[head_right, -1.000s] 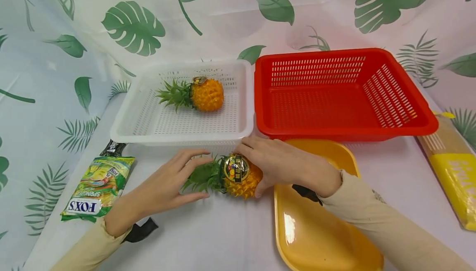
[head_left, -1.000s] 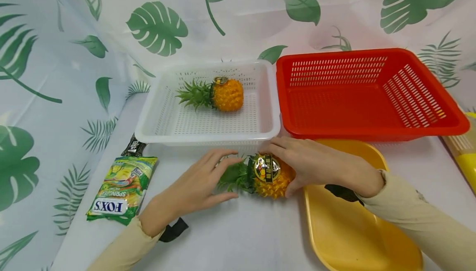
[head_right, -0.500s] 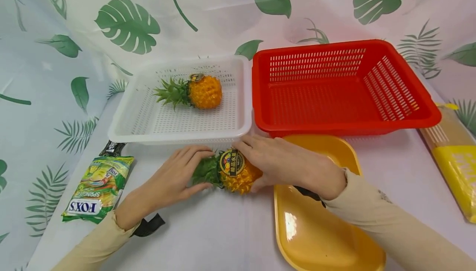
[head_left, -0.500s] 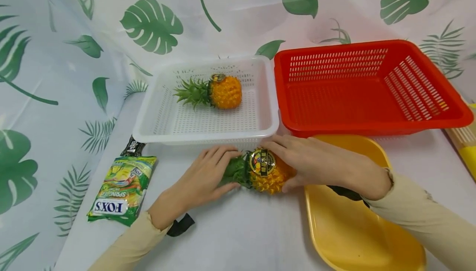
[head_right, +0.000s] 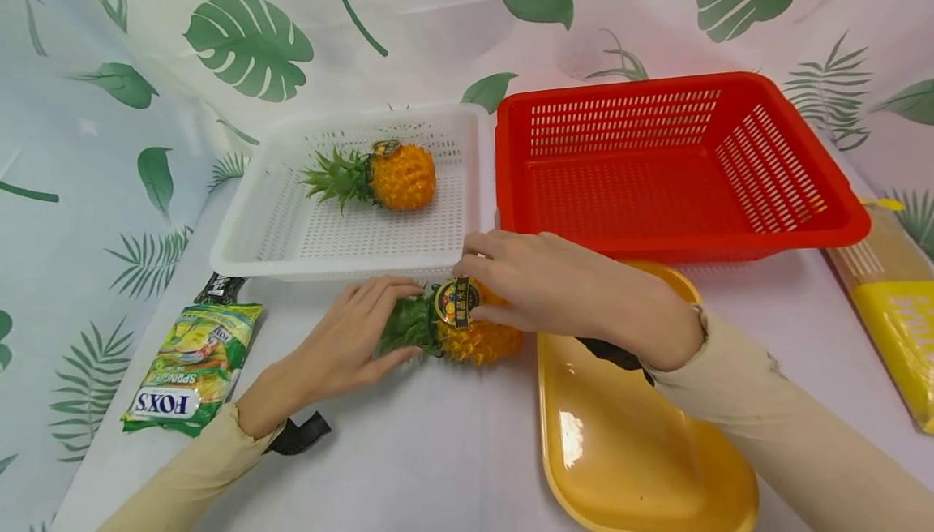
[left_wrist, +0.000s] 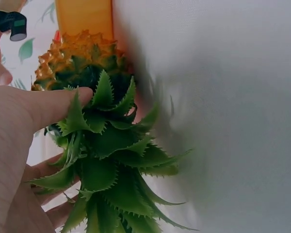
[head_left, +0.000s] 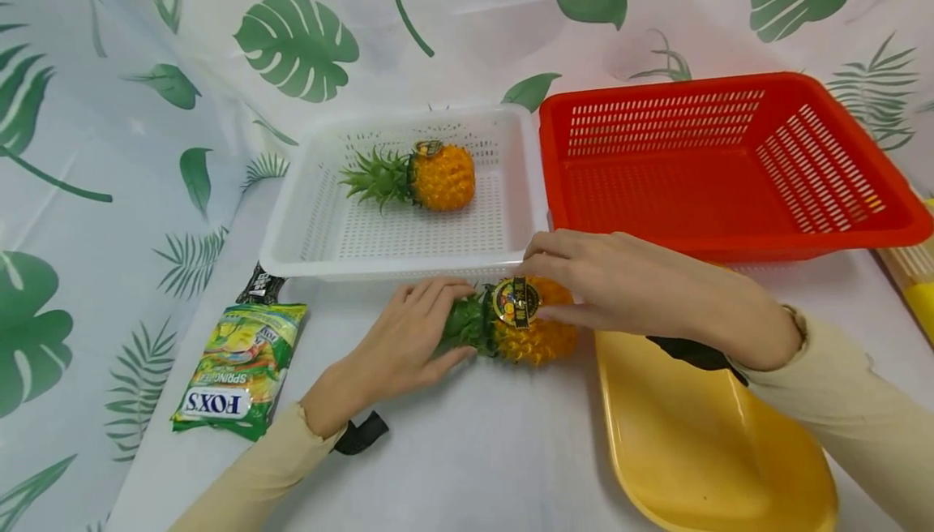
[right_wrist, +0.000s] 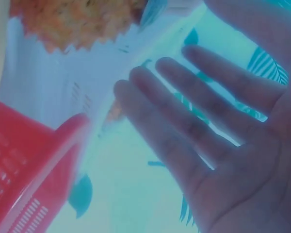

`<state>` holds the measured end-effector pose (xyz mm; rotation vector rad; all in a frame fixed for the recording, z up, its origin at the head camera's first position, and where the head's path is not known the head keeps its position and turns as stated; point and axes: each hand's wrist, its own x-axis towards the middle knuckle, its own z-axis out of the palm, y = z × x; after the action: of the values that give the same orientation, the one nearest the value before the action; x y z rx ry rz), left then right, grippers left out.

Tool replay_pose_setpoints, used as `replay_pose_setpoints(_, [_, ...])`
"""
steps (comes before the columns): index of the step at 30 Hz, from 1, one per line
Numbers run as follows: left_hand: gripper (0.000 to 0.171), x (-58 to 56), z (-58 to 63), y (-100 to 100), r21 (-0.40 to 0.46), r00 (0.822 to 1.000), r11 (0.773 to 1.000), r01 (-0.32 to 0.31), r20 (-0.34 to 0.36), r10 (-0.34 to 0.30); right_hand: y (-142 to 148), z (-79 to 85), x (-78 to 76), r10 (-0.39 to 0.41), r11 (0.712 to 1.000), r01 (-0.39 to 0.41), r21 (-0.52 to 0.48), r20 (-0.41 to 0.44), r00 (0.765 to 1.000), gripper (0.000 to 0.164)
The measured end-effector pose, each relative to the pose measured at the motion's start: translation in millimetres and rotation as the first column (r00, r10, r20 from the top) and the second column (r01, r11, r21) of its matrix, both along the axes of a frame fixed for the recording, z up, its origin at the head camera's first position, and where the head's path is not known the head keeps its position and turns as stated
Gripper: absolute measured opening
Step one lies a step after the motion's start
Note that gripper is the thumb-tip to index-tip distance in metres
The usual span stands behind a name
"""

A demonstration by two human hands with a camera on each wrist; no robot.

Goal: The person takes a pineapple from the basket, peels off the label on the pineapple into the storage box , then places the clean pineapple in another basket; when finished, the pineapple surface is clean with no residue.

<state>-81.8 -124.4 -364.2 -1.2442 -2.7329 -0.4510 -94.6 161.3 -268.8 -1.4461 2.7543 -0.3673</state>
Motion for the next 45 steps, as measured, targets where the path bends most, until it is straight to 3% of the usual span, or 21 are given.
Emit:
replay_pose_setpoints(19, [0.07, -2.7, -2.6, -2, 0.057, 0.998, 0.998, -0.021, 0.068, 0.018, -27, -6.1, -12.2, 0.175, 0.983, -0.177, 0.051, 0.057, 0.983, 0.03])
replay_pose_setpoints(23, [0.068, -2.3, -4.3, -2, 0.066, 0.998, 0.998, -0.017, 0.055, 0.013, -30, -8.7, -13.0, 0.187, 0.981, -0.19, 0.048, 0.051, 0.981, 0.027])
replay_pose_setpoints(30, [0.069, -0.7, -6.7, -3, 0.059, 0.999, 0.998, -0.011, 0.036, 0.009, -34, -13.6, -14.1, 0.202, 0.976, -0.2, 0.088, -0.012, 0.979, 0.028])
replay_pose_setpoints(38, [0.069, 1.3, -7.5, -3, 0.054, 0.999, 0.998, -0.022, 0.044, 0.02, -34, -15.8, -14.8, 0.218, 0.975, -0.216, 0.046, -0.049, 0.975, 0.026])
replay_pose_setpoints(45, [0.068, 2.3, -8.1, -3, 0.047, 0.997, 0.998, -0.04, 0.067, 0.036, -33, -10.0, -10.9, 0.234, 0.972, -0.227, 0.062, -0.154, 0.96, 0.018])
